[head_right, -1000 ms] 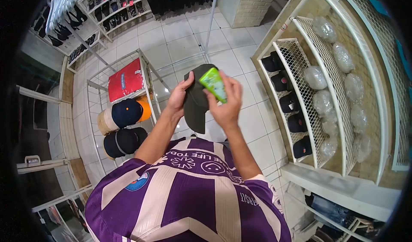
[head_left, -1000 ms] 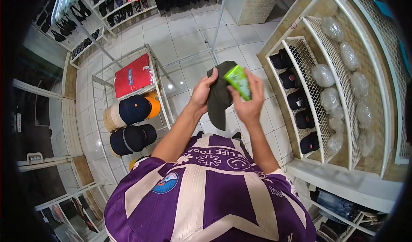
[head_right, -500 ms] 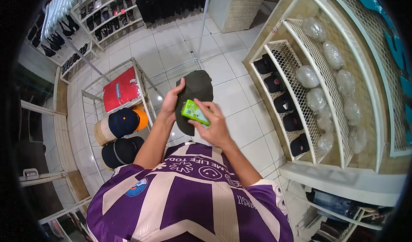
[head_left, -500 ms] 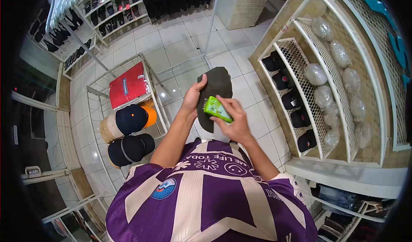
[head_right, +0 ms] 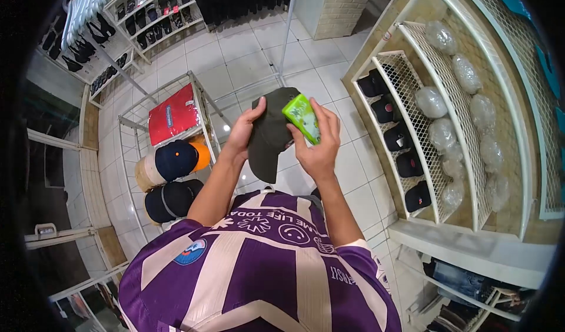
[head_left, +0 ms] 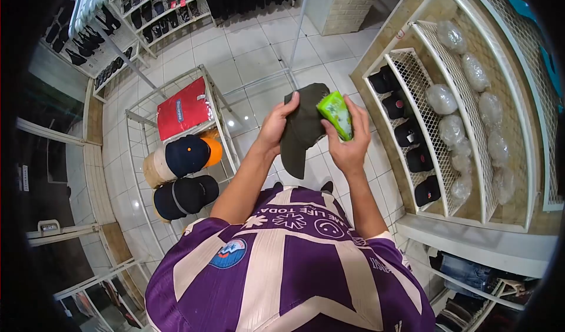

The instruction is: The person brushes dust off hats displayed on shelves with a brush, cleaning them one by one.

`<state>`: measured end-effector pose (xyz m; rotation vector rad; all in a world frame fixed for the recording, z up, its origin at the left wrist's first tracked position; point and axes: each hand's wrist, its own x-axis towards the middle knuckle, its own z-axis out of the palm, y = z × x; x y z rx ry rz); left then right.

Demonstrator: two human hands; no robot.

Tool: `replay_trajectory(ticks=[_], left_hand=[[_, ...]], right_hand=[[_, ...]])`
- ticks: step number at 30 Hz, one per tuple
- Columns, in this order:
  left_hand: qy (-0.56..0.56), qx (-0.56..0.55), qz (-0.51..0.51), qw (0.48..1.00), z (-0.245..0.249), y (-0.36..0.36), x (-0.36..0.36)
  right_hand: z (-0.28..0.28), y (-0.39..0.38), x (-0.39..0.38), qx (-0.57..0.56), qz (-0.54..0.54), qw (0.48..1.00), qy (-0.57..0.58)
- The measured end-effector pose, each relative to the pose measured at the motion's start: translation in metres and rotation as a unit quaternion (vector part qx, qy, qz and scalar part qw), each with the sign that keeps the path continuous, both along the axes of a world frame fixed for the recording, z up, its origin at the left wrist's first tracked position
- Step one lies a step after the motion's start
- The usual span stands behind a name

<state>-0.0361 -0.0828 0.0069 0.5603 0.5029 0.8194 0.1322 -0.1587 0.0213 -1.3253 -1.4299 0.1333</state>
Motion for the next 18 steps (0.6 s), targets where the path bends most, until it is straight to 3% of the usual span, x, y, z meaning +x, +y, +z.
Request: replay_trajectory(ticks=[2,4,6,8,9,10,12,14,16,17,18], left_hand=[[-0.012,0.027,0.015,0.999,-0.014,0.003,0.008],[-0.003,0.008,0.044,0.999,-0.009,0.004,0.009],[-0.035,-0.024,0.062,0.997,0.009,-0.004,0.008],[-0.015,-0.013,0.041,0.999,0.004,-0.002,0.005],[0.006,-0.005,0.022,1.0,-0.001,-0.004,0.004],[0.008,-0.01,0.02,1.0,-0.006,-0.006,0.005],[0.012,0.005,0.031,0.999,-0.017,-0.004,0.011],[-0.104,-0.042,0.03,0.993,-0.023,-0.001,0.011],[-0.101,-0.04,0.046,0.993,-0.023,-0.002,0.004],[-0.102,-0.039,0.046,0.993,-0.023,0.002,0.002],[-0.085,-0.005,0.058,0.995,-0.026,0.004,-0.002]], right_hand=[[-0.015,-0.001,-0.013,0.0,-0.001,0.997,-0.076],[-0.022,-0.023,-0.024,-0.039,0.112,0.987,-0.109],[-0.025,-0.027,-0.015,-0.1,0.155,0.982,-0.035],[-0.011,-0.013,0.0,-0.005,0.06,0.996,-0.066],[-0.003,-0.008,0.001,-0.013,0.019,0.999,0.023],[0.005,-0.003,-0.001,-0.014,-0.01,1.0,0.025],[-0.013,-0.008,-0.007,-0.008,0.001,0.998,-0.067],[-0.026,-0.03,-0.016,-0.049,0.12,0.984,-0.123],[-0.027,-0.042,-0.013,-0.201,0.156,0.967,0.03],[-0.028,-0.039,-0.005,-0.2,0.155,0.967,0.029],[-0.032,-0.038,0.005,-0.2,0.152,0.961,0.114]])
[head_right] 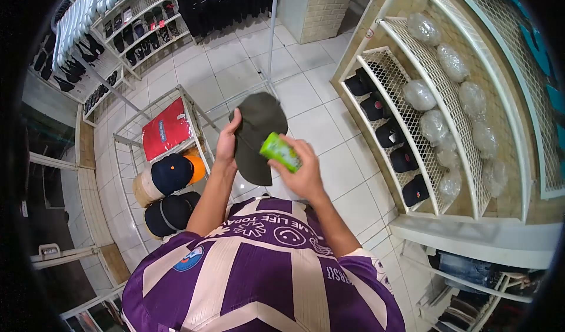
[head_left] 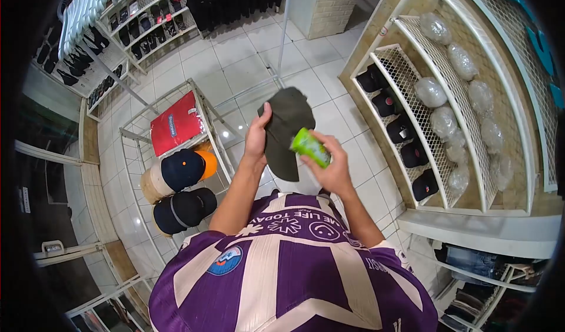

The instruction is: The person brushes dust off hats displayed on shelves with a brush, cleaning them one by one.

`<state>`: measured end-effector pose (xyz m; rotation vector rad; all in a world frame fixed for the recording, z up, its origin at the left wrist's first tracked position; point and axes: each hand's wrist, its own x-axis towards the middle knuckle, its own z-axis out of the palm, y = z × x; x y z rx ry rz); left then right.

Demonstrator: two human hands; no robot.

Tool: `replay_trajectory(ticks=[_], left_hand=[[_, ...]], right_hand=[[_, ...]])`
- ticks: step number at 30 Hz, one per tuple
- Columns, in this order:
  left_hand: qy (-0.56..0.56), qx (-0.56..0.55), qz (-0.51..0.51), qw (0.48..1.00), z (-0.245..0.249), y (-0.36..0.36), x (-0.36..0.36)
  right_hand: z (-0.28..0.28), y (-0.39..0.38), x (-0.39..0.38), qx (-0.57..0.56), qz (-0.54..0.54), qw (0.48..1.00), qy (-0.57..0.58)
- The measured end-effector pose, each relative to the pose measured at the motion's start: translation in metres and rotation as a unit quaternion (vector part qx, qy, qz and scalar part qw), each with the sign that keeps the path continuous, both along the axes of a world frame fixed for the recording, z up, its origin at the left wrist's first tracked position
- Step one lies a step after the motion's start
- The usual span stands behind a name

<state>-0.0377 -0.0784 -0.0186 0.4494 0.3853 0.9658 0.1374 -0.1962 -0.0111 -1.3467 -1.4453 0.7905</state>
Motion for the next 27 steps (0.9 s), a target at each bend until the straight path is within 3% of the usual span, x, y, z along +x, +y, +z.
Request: replay_trajectory(ticks=[1,2,4,6,8,12,14,16,18,22,23,24,26,27], left_hand=[[0.02,0.029,0.015,0.999,-0.002,-0.001,-0.002],[0.021,0.028,0.015,0.999,-0.002,-0.001,-0.002],[-0.057,0.029,0.067,0.996,0.004,0.004,-0.001],[-0.048,0.064,0.078,0.994,0.015,0.002,-0.002],[-0.041,0.061,0.114,0.991,0.021,-0.002,0.003],[-0.05,0.058,0.13,0.989,0.007,-0.002,0.003],[0.041,0.185,0.089,0.978,-0.002,0.011,-0.018],[0.129,0.227,-0.009,0.965,0.013,0.014,-0.046],[0.294,0.322,-0.075,0.897,0.028,0.01,-0.058],[0.307,0.339,-0.05,0.888,0.047,-0.013,-0.035],[0.289,0.304,-0.033,0.907,0.043,-0.016,-0.027],[0.271,0.269,-0.017,0.924,0.038,-0.018,-0.021],[0.285,0.271,-0.016,0.919,0.029,-0.019,-0.01],[0.291,0.279,-0.002,0.915,0.024,-0.02,-0.006]], right_hand=[[-0.007,-0.002,0.005,-0.016,-0.019,0.996,0.082],[-0.016,-0.004,0.006,-0.018,-0.019,0.996,0.084],[-0.036,0.0,0.009,-0.096,-0.004,0.924,0.371],[-0.042,-0.004,0.012,-0.146,0.003,0.896,0.42],[-0.029,-0.008,0.012,-0.19,0.062,0.773,0.602],[-0.048,-0.002,0.03,-0.153,0.052,0.76,0.63],[-0.026,-0.001,0.033,-0.137,0.018,0.773,0.62],[-0.013,-0.002,0.048,-0.127,-0.023,0.857,0.499],[-0.001,-0.002,0.055,-0.142,-0.014,0.867,0.477],[0.009,-0.001,0.044,-0.151,-0.096,0.91,0.374],[0.014,-0.003,0.033,-0.055,-0.171,0.979,0.1],[0.017,-0.003,0.024,0.046,-0.232,0.954,-0.183],[0.018,0.002,0.006,0.06,-0.165,0.984,0.027],[0.025,-0.002,-0.006,0.094,-0.114,0.989,-0.004]])
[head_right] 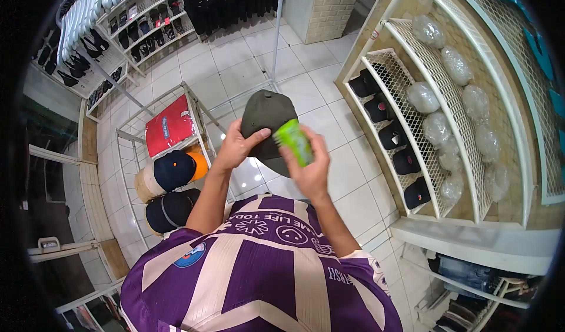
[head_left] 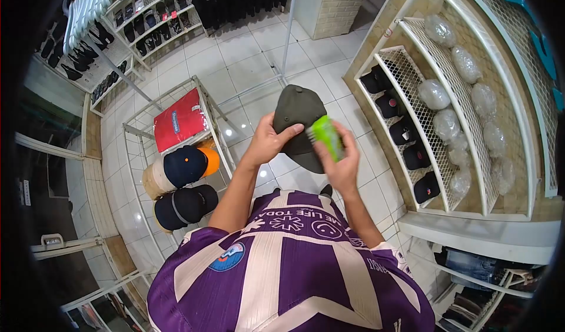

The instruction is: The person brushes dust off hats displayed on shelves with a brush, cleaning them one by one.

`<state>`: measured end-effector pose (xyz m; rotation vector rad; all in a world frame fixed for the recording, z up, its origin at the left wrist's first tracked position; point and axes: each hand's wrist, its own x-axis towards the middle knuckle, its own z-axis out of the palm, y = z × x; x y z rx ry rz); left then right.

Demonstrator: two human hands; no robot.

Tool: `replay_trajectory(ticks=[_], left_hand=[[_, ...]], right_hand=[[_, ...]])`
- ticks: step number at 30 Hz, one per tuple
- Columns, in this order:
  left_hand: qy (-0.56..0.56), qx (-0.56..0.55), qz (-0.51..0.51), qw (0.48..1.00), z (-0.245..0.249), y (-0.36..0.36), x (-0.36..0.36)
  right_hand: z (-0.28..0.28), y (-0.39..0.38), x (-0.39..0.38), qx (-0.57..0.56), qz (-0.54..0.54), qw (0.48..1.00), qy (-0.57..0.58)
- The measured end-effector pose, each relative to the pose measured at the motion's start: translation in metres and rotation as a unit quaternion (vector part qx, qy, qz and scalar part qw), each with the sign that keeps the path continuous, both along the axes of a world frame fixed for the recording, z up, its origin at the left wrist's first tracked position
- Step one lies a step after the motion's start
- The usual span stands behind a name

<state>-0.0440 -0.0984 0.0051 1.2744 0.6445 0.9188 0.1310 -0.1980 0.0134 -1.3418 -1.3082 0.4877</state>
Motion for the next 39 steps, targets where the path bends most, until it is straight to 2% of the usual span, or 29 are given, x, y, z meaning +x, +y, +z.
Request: replay_trajectory(ticks=[1,2,4,5,7,9,11,12,13,15,16,17,19,21,23,24,26,28,29,30,33,34,36,37,39], left_hand=[[0.003,0.014,0.012,1.0,-0.006,0.0,0.002],[-0.059,-0.042,-0.028,0.997,-0.014,-0.002,0.001],[-0.034,-0.024,-0.043,0.998,-0.007,0.001,-0.003],[-0.013,-0.006,-0.055,0.998,-0.005,0.003,-0.005],[-0.031,-0.024,-0.071,0.997,-0.003,-0.001,-0.01],[-0.03,-0.011,-0.047,0.998,0.003,-0.008,-0.01],[-0.044,-0.032,-0.032,0.998,-0.001,-0.011,-0.007],[-0.01,-0.039,-0.08,0.996,-0.004,-0.01,-0.009],[0.022,-0.041,-0.13,0.99,-0.004,-0.007,-0.01],[0.014,-0.055,-0.132,0.99,0.001,-0.01,-0.008],[-0.008,-0.034,-0.115,0.993,0.004,-0.015,-0.006],[-0.026,-0.012,-0.099,0.995,0.006,-0.017,-0.006],[-0.016,-0.007,-0.089,0.996,0.005,-0.013,-0.007],[0.035,-0.062,-0.139,0.988,0.002,-0.01,-0.009],[0.038,-0.082,-0.149,0.985,-0.002,-0.012,-0.007],[0.008,-0.071,-0.124,0.99,-0.006,-0.015,-0.004],[-0.021,-0.054,-0.1,0.993,-0.01,-0.007,0.001],[-0.009,-0.13,-0.036,0.991,-0.018,-0.009,0.004],[-0.08,-0.15,-0.053,0.984,-0.02,-0.007,0.006],[-0.098,-0.155,-0.026,0.983,-0.028,-0.003,0.005],[-0.16,-0.185,0.053,0.968,-0.027,0.006,0.006],[-0.168,-0.207,0.054,0.962,-0.024,0.007,0.003],[-0.148,-0.187,0.04,0.97,-0.024,0.009,0.002],[-0.129,-0.169,0.027,0.977,-0.025,0.006,0.001],[-0.134,-0.167,0.016,0.977,-0.026,0.0,0.008]], right_hand=[[0.004,-0.002,-0.007,0.031,0.048,0.998,-0.039],[0.005,0.002,-0.007,0.033,0.047,0.998,-0.038],[0.007,0.014,-0.005,0.066,0.022,0.989,-0.13],[-0.001,0.028,0.005,0.109,-0.028,0.983,-0.144],[-0.003,0.043,0.02,0.014,-0.113,0.993,-0.041],[0.01,0.038,0.021,0.025,-0.097,0.995,-0.012],[0.032,0.024,0.007,0.108,0.033,0.98,-0.167],[0.035,0.028,0.005,0.11,0.068,0.967,-0.221],[0.03,0.036,0.009,0.109,0.066,0.967,-0.22],[0.008,0.06,0.027,0.029,-0.062,0.984,-0.162],[0.006,0.065,0.034,0.004,-0.079,0.987,-0.143],[0.003,0.063,0.035,0.007,-0.078,0.987,-0.141],[0.023,0.048,0.028,0.039,-0.003,0.999,0.0],[0.024,0.039,0.02,0.074,0.072,0.99,-0.1],[0.007,0.048,0.027,0.004,0.02,0.996,-0.086],[0.0,0.049,0.032,0.006,0.017,0.996,-0.087],[-0.01,0.056,0.04,0.07,-0.072,0.99,-0.095],[-0.004,0.047,0.023,0.089,-0.052,0.986,-0.127],[-0.005,0.037,0.01,0.109,-0.035,0.981,-0.158],[-0.017,0.03,-0.001,0.128,-0.052,0.976,-0.169],[-0.031,0.006,-0.01,0.086,0.116,0.96,-0.239],[-0.031,0.006,-0.009,0.085,0.115,0.961,-0.237],[-0.026,0.013,-0.001,0.119,0.017,0.977,-0.178],[-0.017,0.024,0.001,0.12,-0.043,0.987,-0.098],[-0.007,0.044,0.003,0.114,-0.062,0.985,-0.117]])
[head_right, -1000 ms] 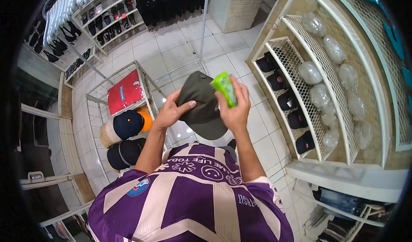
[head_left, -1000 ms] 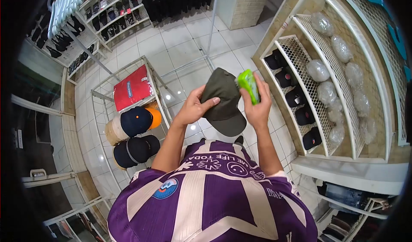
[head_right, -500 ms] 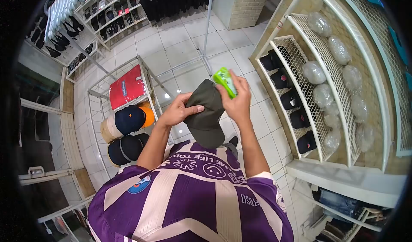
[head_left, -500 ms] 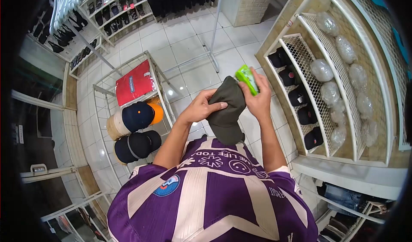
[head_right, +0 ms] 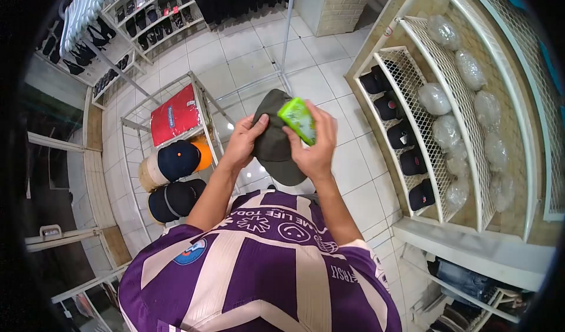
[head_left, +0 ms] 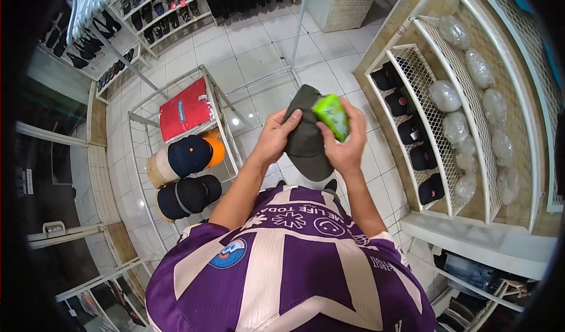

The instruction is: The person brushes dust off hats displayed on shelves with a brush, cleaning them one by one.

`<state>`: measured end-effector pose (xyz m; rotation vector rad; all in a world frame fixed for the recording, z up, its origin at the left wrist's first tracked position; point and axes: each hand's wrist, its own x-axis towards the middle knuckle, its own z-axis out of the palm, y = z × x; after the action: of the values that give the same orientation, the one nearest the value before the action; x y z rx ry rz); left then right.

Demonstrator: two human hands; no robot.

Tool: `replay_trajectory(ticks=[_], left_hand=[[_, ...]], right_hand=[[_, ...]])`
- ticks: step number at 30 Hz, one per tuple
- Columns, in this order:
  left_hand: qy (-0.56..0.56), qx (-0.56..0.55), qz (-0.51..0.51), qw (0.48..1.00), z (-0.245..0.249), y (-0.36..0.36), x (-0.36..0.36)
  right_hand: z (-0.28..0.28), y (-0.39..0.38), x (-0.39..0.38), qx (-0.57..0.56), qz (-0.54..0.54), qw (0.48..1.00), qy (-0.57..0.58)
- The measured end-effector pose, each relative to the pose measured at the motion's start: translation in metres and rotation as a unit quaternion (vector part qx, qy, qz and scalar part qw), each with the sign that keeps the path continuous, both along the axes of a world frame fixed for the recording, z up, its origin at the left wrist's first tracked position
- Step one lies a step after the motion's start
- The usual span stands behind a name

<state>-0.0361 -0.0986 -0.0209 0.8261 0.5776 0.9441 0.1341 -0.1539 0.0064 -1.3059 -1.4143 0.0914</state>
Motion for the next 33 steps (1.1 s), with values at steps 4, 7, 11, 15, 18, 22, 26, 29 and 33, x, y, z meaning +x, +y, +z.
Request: replay_trajectory(ticks=[4,7,11,15,18,22,26,29,33], left_hand=[[-0.066,-0.028,0.074,0.995,0.004,0.004,0.0],[-0.067,-0.03,0.067,0.995,0.006,0.01,-0.006],[-0.036,-0.009,0.038,0.999,-0.002,0.003,0.004],[-0.06,-0.012,0.048,0.997,-0.008,0.01,0.005],[-0.071,-0.045,0.055,0.995,-0.003,0.011,0.0],[-0.021,-0.01,0.025,0.999,-0.001,0.001,0.007],[-0.061,-0.04,0.08,0.994,-0.011,0.01,0.012],[-0.092,-0.04,0.047,0.994,-0.006,0.015,0.0],[-0.11,-0.02,0.092,0.989,0.009,0.007,-0.001]], right_hand=[[-0.026,-0.036,-0.022,-0.032,0.192,0.975,-0.11],[-0.019,-0.039,-0.015,-0.049,0.151,0.985,-0.065],[0.01,0.004,0.005,-0.013,0.015,1.0,-0.013],[-0.036,-0.028,-0.019,-0.029,0.167,0.978,-0.119],[-0.033,-0.031,-0.01,-0.003,0.124,0.99,-0.064],[0.002,0.008,0.006,-0.023,-0.012,0.998,0.049],[-0.034,-0.028,-0.024,-0.044,0.128,0.988,-0.076],[-0.031,-0.043,-0.014,-0.105,0.102,0.989,0.003],[-0.045,-0.026,0.032,-0.124,0.077,0.903,0.405]])
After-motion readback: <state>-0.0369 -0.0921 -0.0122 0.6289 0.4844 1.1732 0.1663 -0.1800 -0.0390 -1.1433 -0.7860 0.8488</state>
